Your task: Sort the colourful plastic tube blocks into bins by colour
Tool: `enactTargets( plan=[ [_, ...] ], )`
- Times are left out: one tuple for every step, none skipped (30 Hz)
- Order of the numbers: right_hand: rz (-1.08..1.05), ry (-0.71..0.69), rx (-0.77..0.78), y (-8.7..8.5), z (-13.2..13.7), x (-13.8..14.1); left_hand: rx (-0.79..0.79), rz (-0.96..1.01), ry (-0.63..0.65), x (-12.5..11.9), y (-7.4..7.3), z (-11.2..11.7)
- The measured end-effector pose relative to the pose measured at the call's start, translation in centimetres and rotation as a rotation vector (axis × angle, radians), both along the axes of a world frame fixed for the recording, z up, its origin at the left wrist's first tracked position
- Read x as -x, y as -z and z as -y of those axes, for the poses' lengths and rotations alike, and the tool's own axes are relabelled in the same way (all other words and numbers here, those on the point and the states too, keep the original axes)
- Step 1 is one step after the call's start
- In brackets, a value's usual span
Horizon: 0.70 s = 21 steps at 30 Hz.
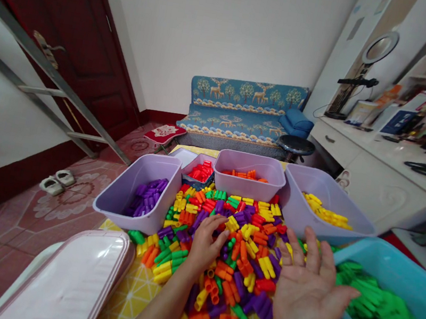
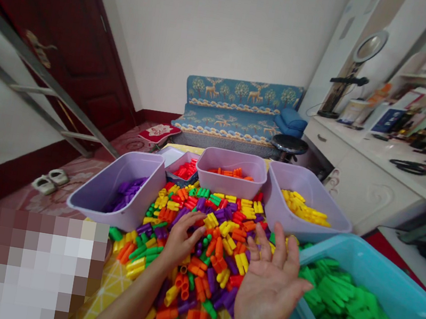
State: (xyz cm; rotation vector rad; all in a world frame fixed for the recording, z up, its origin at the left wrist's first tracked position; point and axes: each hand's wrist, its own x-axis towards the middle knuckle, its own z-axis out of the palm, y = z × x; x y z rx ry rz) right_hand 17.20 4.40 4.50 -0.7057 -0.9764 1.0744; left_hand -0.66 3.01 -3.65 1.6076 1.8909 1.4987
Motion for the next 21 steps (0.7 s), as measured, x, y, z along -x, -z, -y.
enactTargets(
  plan=[
    [-0.042, 0.043, -0.020, 0.0, 0.0, 0.2, 0.003, -0.001, -0.002, 0.0, 0.0, 0.0],
    [-0.089, 0.086, -0.040, 0.0, -0.1, 0.2, 0.006, -0.004, -0.002, 0.0, -0.1, 0.0],
    [-0.126, 0.123, -0.054, 0.2, -0.2, 0.2, 0.009, -0.006, 0.000, 0.0, -0.1, 0.0],
    [-0.134, 0.150, -0.058, 0.5, -0.5, 0.2, 0.010, -0.010, 0.003, -0.1, -0.2, 0.0],
    [-0.096, 0.160, -0.049, 1.0, -0.9, 0.1, 0.010, -0.013, 0.008, -0.1, -0.3, 0.0],
    [-0.015, 0.141, -0.030, 1.7, -1.4, 0.1, 0.010, -0.016, 0.015, -0.1, -0.4, 0.0],
    [0.100, 0.102, -0.009, 2.6, -1.9, 0.1, 0.009, -0.018, 0.021, -0.2, -0.5, 0.0],
    [0.266, 0.037, 0.014, 3.5, -2.6, 0.2, 0.008, -0.020, 0.024, -0.2, -0.6, 0.0],
    [0.436, -0.064, 0.021, 4.5, -3.3, 0.3, 0.007, -0.023, 0.026, -0.2, -0.6, 0.0],
    [0.609, -0.125, 0.006, 5.5, -4.0, 0.6, 0.007, -0.025, 0.027, -0.2, -0.7, 0.1],
    [0.760, -0.157, -0.021, 6.3, -4.7, 0.9, 0.008, -0.028, 0.026, -0.2, -0.7, 0.1],
    [0.874, -0.177, -0.044, 7.0, -5.2, 1.4, 0.011, -0.031, 0.025, -0.2, -0.6, 0.1],
    [0.963, -0.181, -0.066, 7.4, -5.6, 1.9, 0.015, -0.034, 0.024, -0.2, -0.5, 0.1],
    [1.030, -0.176, -0.083, 7.7, -5.9, 2.4, 0.018, -0.037, 0.023, -0.2, -0.4, 0.1],
    [1.075, -0.175, -0.096, 7.9, -6.1, 2.9, 0.017, -0.039, 0.021, -0.1, -0.3, 0.1],
    [1.098, -0.182, -0.103, 7.8, -6.1, 3.5, 0.012, -0.041, 0.021, -0.1, -0.2, 0.1],
    [1.104, -0.204, -0.103, 7.7, -6.1, 4.0, 0.003, -0.043, 0.027, -0.1, -0.1, 0.1],
    [1.097, -0.240, -0.106, 7.5, -6.1, 4.4, -0.009, -0.048, 0.038, 0.0, -0.1, 0.1],
    [1.085, -0.282, -0.115, 7.3, -6.1, 4.8, -0.021, -0.053, 0.056, 0.0, 0.0, 0.0],
    [1.073, -0.321, -0.127, 7.1, -6.0, 5.2, -0.031, -0.057, 0.074, 0.0, 0.0, 0.0],
    [1.065, -0.350, -0.141, 6.9, -6.0, 5.5, -0.038, -0.059, 0.092, 0.0, 0.0, 0.0]
  ],
)
